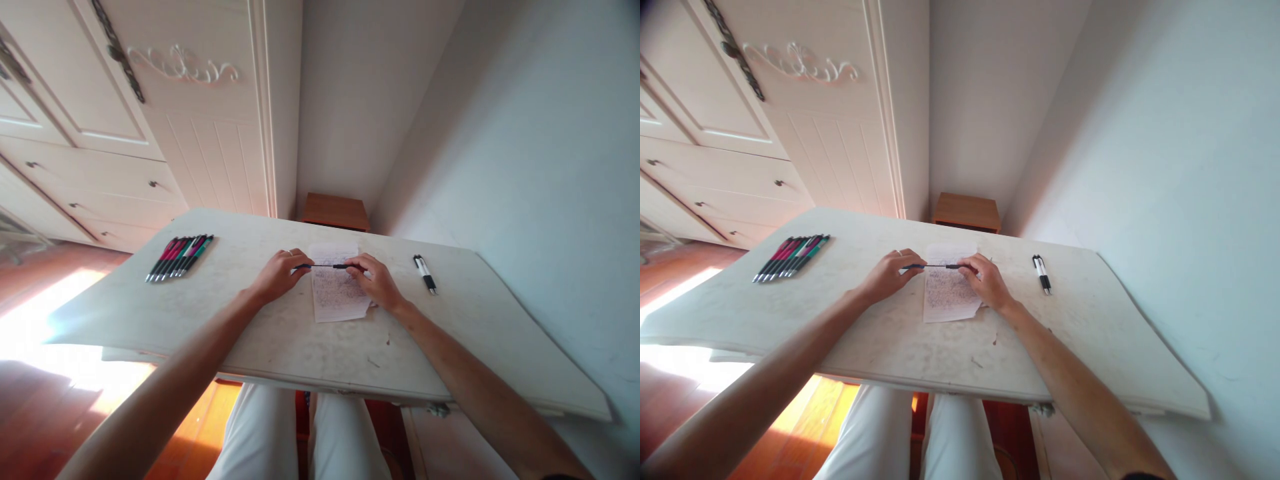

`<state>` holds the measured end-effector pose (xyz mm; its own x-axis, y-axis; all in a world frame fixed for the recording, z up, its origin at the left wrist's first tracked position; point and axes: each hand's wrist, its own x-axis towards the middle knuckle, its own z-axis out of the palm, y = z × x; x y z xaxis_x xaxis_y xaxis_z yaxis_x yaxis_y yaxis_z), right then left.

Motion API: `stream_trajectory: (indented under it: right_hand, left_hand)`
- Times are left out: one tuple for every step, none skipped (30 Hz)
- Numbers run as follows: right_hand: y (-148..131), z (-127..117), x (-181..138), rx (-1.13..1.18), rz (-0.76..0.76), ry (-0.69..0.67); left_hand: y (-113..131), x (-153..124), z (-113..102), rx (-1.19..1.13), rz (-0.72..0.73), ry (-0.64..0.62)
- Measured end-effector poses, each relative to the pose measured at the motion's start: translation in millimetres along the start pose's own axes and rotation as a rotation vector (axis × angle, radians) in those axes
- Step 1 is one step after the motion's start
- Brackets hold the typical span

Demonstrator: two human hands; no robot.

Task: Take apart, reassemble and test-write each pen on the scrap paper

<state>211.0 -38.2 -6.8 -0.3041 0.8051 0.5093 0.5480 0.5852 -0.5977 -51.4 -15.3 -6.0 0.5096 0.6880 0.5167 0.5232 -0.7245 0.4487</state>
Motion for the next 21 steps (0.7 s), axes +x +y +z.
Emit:
stream_trajectory:
  right_hand:
    - [-0.2, -0.1, 0.0, -0.001, -0.004, 0.000]
    - [-0.5, -0.3, 0.0, -0.003, -0.008, 0.001]
    - [-1.0, -0.4, 0.0, -0.004, -0.010, 0.003]
    - [-1.4, -0.5, 0.0, -0.006, -0.010, 0.004]
    - [-1.8, -0.5, 0.1, -0.008, -0.008, 0.005]
    - [-2.1, -0.6, 0.1, -0.011, -0.005, 0.005]
    - [-2.3, -0.5, 0.0, -0.013, -0.003, 0.005]
    - [-2.3, -0.5, -0.1, -0.013, -0.003, 0.005]
    - [-2.3, -0.3, -0.2, -0.013, -0.004, 0.004]
    - [-2.2, -0.2, -0.3, -0.012, -0.006, 0.004]
    - [-2.1, -0.1, -0.4, -0.011, -0.007, 0.003]
    - [-2.1, 0.1, -0.5, -0.011, -0.008, 0.003]
    - [-2.2, 0.2, -0.5, -0.011, -0.007, 0.001]
    - [-2.5, 0.3, -0.5, -0.010, -0.006, 0.000]
    - [-2.9, 0.4, -0.4, -0.009, -0.005, -0.001]
    - [-3.3, 0.5, -0.4, -0.008, -0.005, -0.001]
    - [-3.8, 0.7, -0.3, -0.007, -0.005, -0.002]
    - [-4.4, 0.8, -0.2, -0.006, -0.006, -0.004]
    - [-4.9, 1.0, -0.1, -0.006, -0.006, -0.006]
    - [-5.4, 1.2, -0.1, -0.006, -0.006, -0.008]
    - [-5.9, 1.5, -0.1, -0.006, -0.007, -0.009]
  left_hand:
    - [0.2, 0.0, -0.1, 0.003, -0.001, -0.003]
    - [0.5, 0.1, -0.2, 0.006, -0.001, -0.007]
    - [0.9, 0.2, -0.4, 0.007, 0.000, -0.011]
    - [1.3, 0.3, -0.6, 0.009, 0.000, -0.014]
    - [1.8, 0.3, -0.9, 0.009, -0.002, -0.015]
    - [2.2, 0.4, -1.2, 0.009, -0.004, -0.016]
    - [2.5, 0.4, -1.5, 0.008, -0.006, -0.017]
    - [2.8, 0.3, -1.6, 0.008, -0.008, -0.018]
    - [2.9, 0.3, -1.7, 0.009, -0.009, -0.018]
    - [2.8, 0.1, -1.7, 0.010, -0.010, -0.016]
    - [2.7, -0.1, -1.6, 0.010, -0.012, -0.015]
    - [2.3, -0.3, -1.4, 0.009, -0.014, -0.012]
    - [1.9, -0.5, -1.0, 0.006, -0.017, -0.009]
    - [1.5, -0.8, -0.6, 0.003, -0.019, -0.006]
    - [1.0, -1.0, -0.1, -0.001, -0.020, -0.006]
    - [0.5, -1.3, 0.4, -0.003, -0.019, -0.006]
    - [0.1, -1.4, 0.9, -0.003, -0.018, -0.005]
    - [-0.1, -1.6, 1.2, -0.002, -0.018, -0.004]
    - [-0.1, -1.6, 1.5, -0.002, -0.016, -0.004]
    - [0.2, -1.6, 1.7, -0.002, -0.015, -0.004]
    - [0.7, -1.6, 1.8, -0.002, -0.013, -0.005]
